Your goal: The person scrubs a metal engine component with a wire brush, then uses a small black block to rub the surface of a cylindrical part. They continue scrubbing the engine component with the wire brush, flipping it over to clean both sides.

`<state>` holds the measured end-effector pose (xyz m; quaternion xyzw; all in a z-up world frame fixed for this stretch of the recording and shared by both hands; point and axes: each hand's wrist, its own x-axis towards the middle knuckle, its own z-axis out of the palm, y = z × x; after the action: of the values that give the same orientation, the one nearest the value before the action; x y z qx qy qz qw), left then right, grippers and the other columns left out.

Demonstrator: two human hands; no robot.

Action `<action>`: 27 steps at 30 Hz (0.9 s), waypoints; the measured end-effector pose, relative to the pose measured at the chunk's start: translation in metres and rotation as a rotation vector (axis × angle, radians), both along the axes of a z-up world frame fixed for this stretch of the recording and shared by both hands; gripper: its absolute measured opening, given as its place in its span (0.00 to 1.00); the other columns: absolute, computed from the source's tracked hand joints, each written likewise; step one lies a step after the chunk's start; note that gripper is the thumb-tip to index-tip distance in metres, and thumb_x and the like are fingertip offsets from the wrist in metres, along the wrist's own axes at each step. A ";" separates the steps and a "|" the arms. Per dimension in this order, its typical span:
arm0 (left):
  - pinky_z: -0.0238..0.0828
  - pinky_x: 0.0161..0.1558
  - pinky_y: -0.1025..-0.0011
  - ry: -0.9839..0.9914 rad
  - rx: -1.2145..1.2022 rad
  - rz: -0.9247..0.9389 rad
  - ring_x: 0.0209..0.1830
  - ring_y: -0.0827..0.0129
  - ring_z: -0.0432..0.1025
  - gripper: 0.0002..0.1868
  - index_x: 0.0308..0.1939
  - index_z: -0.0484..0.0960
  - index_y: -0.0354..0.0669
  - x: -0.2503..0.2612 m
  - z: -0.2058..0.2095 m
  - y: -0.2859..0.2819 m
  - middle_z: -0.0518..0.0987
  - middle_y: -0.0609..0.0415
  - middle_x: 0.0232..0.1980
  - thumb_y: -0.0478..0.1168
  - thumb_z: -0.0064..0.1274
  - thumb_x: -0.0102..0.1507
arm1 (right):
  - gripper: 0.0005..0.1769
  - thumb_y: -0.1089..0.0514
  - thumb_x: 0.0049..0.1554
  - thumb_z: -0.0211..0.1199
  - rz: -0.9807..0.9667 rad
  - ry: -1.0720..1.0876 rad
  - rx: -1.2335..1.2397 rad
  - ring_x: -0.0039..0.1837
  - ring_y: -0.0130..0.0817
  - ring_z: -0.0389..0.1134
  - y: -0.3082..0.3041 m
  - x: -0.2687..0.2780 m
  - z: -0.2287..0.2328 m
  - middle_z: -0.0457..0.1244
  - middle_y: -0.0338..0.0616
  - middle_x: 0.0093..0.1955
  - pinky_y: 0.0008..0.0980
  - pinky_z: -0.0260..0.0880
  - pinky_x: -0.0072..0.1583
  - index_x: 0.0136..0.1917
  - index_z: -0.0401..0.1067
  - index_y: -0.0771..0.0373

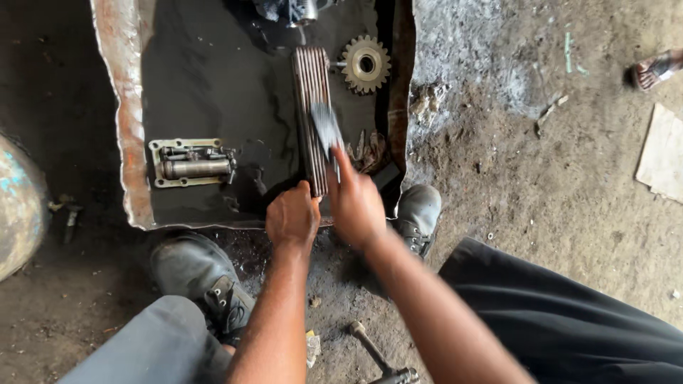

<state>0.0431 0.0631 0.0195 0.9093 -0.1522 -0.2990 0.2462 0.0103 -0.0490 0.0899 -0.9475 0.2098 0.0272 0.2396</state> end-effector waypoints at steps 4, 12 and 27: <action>0.77 0.44 0.53 -0.001 -0.021 0.031 0.43 0.48 0.80 0.15 0.41 0.80 0.41 -0.005 0.002 -0.001 0.84 0.44 0.40 0.49 0.58 0.63 | 0.29 0.46 0.68 0.50 -0.064 0.037 0.118 0.46 0.62 0.73 -0.052 0.116 -0.029 0.70 0.63 0.44 0.54 0.75 0.49 0.79 0.54 0.50; 0.77 0.43 0.53 -0.013 0.013 0.008 0.41 0.46 0.80 0.15 0.41 0.81 0.41 -0.004 0.008 0.001 0.83 0.41 0.38 0.49 0.58 0.65 | 0.32 0.50 0.65 0.51 -0.033 0.194 0.105 0.42 0.63 0.72 0.013 -0.052 0.031 0.69 0.65 0.40 0.59 0.72 0.47 0.80 0.51 0.53; 0.76 0.44 0.52 -0.023 0.005 0.011 0.43 0.46 0.79 0.15 0.41 0.81 0.39 0.000 0.007 -0.003 0.83 0.41 0.39 0.49 0.58 0.64 | 0.32 0.49 0.67 0.51 0.087 0.116 0.006 0.37 0.56 0.73 -0.035 0.035 0.002 0.70 0.60 0.39 0.51 0.75 0.40 0.81 0.49 0.51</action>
<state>0.0430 0.0604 0.0262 0.9141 -0.1494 -0.2875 0.2437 0.0449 -0.0838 0.0917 -0.9519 0.1820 0.0933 0.2282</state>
